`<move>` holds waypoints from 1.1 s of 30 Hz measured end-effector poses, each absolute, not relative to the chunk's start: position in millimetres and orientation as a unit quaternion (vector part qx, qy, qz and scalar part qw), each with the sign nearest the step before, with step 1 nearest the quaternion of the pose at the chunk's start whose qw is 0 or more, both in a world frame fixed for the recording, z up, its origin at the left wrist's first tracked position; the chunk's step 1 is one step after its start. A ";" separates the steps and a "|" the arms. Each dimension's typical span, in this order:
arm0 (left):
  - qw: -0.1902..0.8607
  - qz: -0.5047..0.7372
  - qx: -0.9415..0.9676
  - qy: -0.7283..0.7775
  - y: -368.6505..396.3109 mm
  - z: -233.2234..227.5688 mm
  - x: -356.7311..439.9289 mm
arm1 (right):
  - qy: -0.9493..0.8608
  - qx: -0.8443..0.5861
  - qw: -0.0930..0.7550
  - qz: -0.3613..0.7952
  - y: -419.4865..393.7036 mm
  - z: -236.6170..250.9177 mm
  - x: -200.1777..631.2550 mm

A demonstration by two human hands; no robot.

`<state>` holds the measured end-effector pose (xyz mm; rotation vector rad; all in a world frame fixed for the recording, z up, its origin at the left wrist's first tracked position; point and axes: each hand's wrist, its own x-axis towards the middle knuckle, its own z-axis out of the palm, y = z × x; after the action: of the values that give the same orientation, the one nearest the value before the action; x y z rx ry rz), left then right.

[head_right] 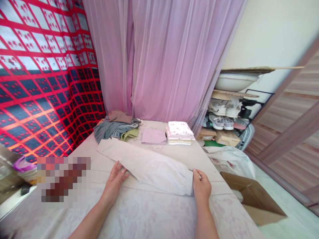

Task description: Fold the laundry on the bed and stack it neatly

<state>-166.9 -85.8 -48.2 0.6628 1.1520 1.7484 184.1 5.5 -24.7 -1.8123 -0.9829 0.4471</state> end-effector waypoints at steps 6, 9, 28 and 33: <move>0.431 0.705 0.272 0.494 -87.5 -42.7 -162.8 | -0.428 -0.731 0.510 0.152 22.0 1.8 218.2; 0.427 0.703 0.274 0.498 -86.9 -41.1 -161.9 | -0.495 -0.736 0.434 0.157 18.1 -15.5 216.5; 0.257 0.563 0.520 0.589 -40.1 -5.6 -167.4 | -0.606 -0.561 0.451 0.339 -21.2 -19.5 220.8; 0.124 0.300 0.697 0.640 16.8 8.1 -185.3 | -0.608 -0.522 0.350 0.486 -44.5 2.8 236.1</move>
<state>-185.3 16.8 8.1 2.0317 1.8655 0.8740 236.1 -44.5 2.8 -1.3511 -1.5749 1.2591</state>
